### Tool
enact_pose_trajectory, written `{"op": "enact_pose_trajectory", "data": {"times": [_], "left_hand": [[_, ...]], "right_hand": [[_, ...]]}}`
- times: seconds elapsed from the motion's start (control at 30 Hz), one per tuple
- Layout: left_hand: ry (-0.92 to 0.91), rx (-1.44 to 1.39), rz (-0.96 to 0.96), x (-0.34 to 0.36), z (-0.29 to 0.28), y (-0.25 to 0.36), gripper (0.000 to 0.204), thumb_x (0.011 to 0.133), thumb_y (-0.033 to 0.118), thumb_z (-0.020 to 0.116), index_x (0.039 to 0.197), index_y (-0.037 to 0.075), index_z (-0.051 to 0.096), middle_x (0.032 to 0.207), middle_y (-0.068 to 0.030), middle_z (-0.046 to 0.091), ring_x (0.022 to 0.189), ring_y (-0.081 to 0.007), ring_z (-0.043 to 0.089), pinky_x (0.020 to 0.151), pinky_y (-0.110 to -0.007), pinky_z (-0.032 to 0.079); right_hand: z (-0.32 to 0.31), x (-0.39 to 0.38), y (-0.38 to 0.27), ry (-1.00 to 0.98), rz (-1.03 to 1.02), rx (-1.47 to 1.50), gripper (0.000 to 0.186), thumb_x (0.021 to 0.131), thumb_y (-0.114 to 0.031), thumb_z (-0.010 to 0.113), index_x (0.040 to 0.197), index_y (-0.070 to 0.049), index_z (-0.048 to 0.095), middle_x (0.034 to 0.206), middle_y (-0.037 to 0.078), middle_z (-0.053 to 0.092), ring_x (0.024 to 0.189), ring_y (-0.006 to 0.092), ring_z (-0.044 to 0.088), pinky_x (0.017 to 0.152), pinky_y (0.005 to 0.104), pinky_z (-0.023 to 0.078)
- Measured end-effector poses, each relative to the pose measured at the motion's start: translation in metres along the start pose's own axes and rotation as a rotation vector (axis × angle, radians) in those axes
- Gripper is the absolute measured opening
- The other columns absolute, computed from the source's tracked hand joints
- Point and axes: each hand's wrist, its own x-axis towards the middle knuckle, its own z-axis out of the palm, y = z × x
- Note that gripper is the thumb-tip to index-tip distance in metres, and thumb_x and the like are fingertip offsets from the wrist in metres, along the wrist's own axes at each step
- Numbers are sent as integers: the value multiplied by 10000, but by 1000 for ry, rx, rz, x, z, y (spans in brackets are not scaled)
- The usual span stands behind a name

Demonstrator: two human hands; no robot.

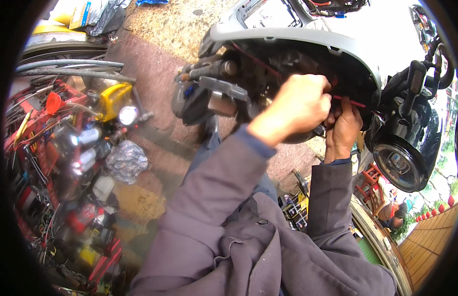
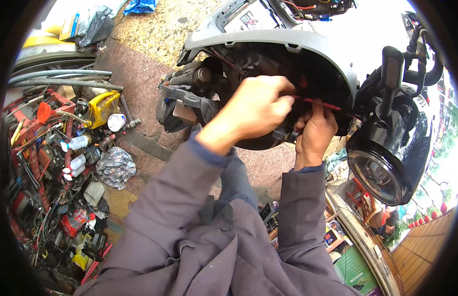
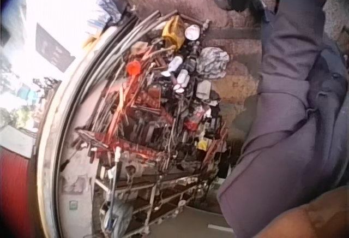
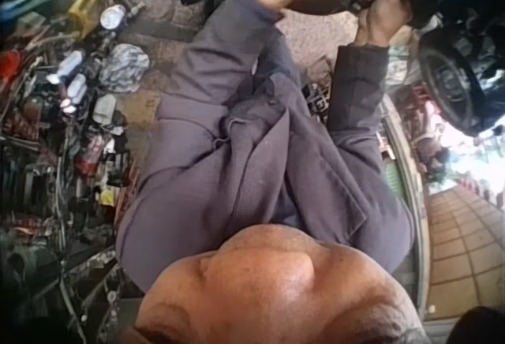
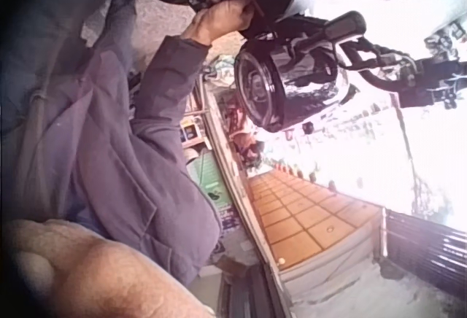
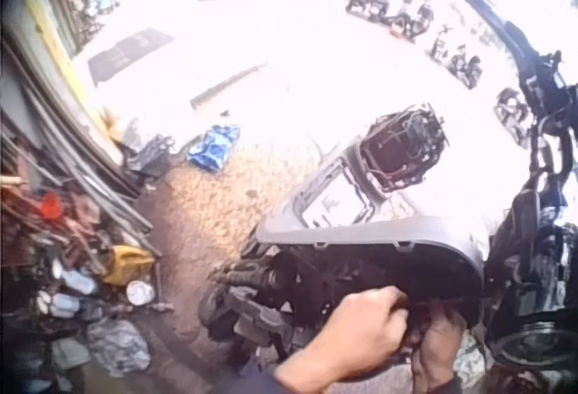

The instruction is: The person routes and secures a red wire along the handlebar and under the front fairing of a motorcycle. They tuck the wire into the bodywork and adjust its position by hand to ensure it is neatly organized.

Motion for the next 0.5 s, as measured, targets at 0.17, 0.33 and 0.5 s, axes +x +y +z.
{"op": "enact_pose_trajectory", "data": {"times": [0.17, 0.33, 0.5], "left_hand": [[-3, -146, -67, -50, -97, 13, 185, 906, 57, 622, 1046, -22, 714, 885, -35, 700, 790, -73, 613, 689, -226, 497], [-278, 313, -59, -14, -156, -21, 274, 967, 162, 585, 1131, -29, 691, 981, -51, 720, 872, -147, 652, 818, -278, 517], [-680, 133, -259, 36, -130, -97, 522, 951, 355, 642, 1321, -11, 593, 1270, -137, 654, 1176, -219, 599, 1020, -344, 461]], "right_hand": [[2, -2, -1, 1, 41, 37, 261, 981, -182, 640, 800, -27, 533, 544, 16, 430, 384, 131, 424, 356, 292, 316], [2, -1, 0, 27, 35, 35, 249, 982, -160, 629, 798, -26, 527, 543, 19, 427, 379, 137, 421, 357, 298, 317], [0, -2, -3, 18, 37, -29, 268, 994, -158, 598, 771, -41, 509, 539, 23, 425, 371, 138, 414, 357, 309, 323]]}}
